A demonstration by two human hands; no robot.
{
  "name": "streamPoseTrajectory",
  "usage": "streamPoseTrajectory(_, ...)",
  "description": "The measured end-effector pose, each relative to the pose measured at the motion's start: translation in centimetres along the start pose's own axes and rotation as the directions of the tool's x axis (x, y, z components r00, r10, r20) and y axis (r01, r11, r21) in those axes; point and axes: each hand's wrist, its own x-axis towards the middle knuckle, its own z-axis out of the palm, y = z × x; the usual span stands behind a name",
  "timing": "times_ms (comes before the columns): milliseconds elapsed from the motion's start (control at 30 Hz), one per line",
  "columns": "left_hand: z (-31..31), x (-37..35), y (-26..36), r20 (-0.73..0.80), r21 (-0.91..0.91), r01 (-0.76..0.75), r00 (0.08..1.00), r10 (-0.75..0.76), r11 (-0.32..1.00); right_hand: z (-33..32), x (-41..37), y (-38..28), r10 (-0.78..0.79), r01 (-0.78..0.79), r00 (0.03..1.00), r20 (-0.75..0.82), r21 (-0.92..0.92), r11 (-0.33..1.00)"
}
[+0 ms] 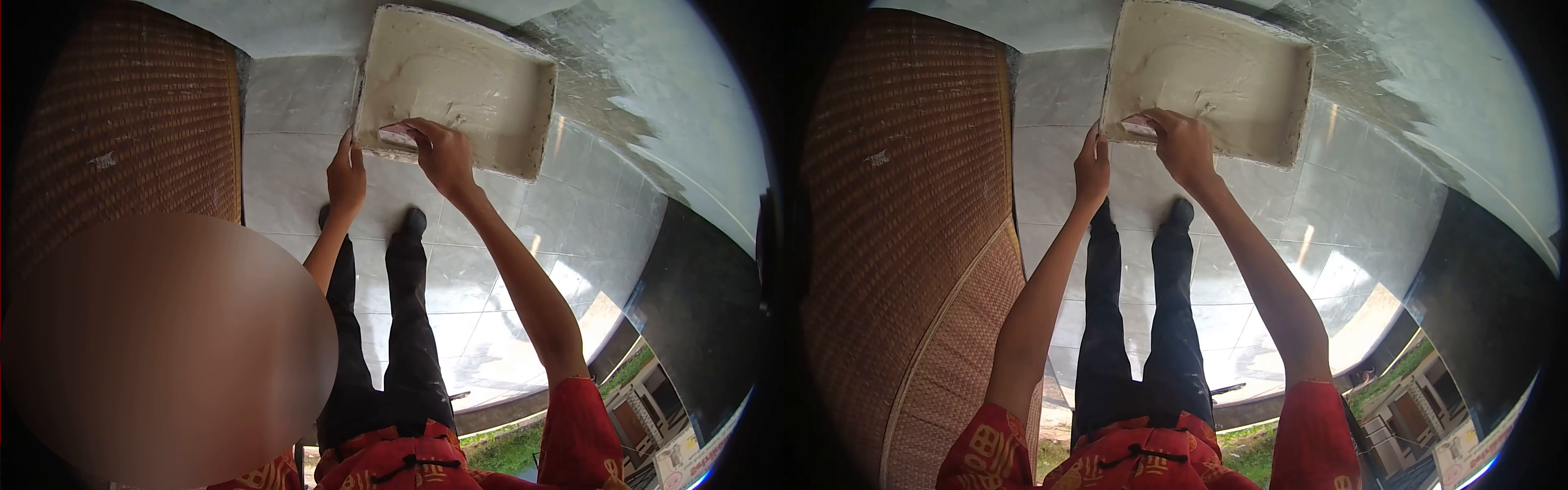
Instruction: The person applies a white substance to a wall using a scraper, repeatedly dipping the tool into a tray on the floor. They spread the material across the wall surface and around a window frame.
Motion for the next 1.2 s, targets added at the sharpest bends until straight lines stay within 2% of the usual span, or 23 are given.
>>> streamPoseTrajectory(367,0.5,-0.1,-0.2,-0.023,-0.009,0.004,1.0,-0.005,1.0,-1.0,0.8,0.2,-0.023,0.02,0.997,0.069,0.033,0.999)
streamPoseTrajectory(467,0.5,-0.3,0.0,-0.002,-0.004,0.024,1.0,-0.024,1.0,-2.2,1.6,0.1,-0.04,0.04,0.992,0.119,0.002,0.999)
streamPoseTrajectory(533,0.7,-0.4,0.2,0.022,0.014,0.082,0.996,-0.082,0.997,-3.3,2.6,0.7,-0.009,0.006,0.976,0.217,0.013,1.0)
streamPoseTrajectory(600,0.5,-0.5,0.4,0.016,-0.001,0.042,0.999,-0.042,0.999,-4.4,2.8,1.3,0.002,-0.004,0.973,0.231,0.007,1.0)
streamPoseTrajectory(667,0.1,-0.5,0.7,0.007,-0.019,-0.003,1.0,0.003,1.0,-5.4,2.7,1.8,0.029,-0.067,0.981,0.191,0.192,0.979)
streamPoseTrajectory(700,-0.3,-0.6,1.3,-0.013,-0.009,-0.003,1.0,0.003,1.0,-6.1,2.6,1.7,0.022,-0.058,0.983,0.183,0.19,0.98)
streamPoseTrajectory(767,-1.3,-0.5,2.8,-0.024,-0.012,-0.03,0.999,0.03,0.999,-7.7,1.9,1.2,0.157,-0.195,0.978,0.136,0.334,0.922)
streamPoseTrajectory(800,-1.8,-0.3,3.9,-0.031,-0.014,-0.043,0.999,0.043,0.999,-8.7,1.6,0.7,0.147,-0.181,0.981,0.125,0.335,0.924)
streamPoseTrajectory(867,-2.7,-0.1,6.5,-0.095,0.037,-0.127,0.987,0.13,0.991,-10.9,1.0,-0.4,0.245,-0.308,0.951,0.188,0.648,0.697)
streamPoseTrajectory(900,-3.1,0.1,7.7,-0.104,0.033,-0.143,0.984,0.145,0.989,-12.2,0.8,-1.2,0.233,-0.29,0.957,0.175,0.65,0.703)
streamPoseTrajectory(967,-4.0,0.4,10.3,-0.124,0.087,-0.283,0.948,0.292,0.955,-15.1,0.4,-3.3,0.24,-0.31,0.946,0.216,0.815,0.49)
streamPoseTrajectory(1000,-4.4,0.5,12.1,-0.133,0.084,-0.303,0.941,0.312,0.949,-16.5,0.3,-4.4,0.227,-0.288,0.954,0.198,0.819,0.497)
streamPoseTrajectory(1067,-5.2,0.5,15.7,-0.15,0.115,-0.389,0.903,0.403,0.914,-19.4,0.1,-6.6,0.223,-0.222,0.964,0.142,0.893,0.391)
streamPoseTrajectory(1100,-5.6,0.6,17.5,-0.16,0.114,-0.41,0.891,0.424,0.905,-20.8,0.2,-7.4,0.209,-0.197,0.971,0.121,0.896,0.397)
streamPoseTrajectory(1200,-7.4,0.7,23.0,-0.186,0.171,-0.557,0.792,0.581,0.813,-25.2,0.4,-10.4,0.155,-0.052,0.988,-0.001,0.94,0.337)
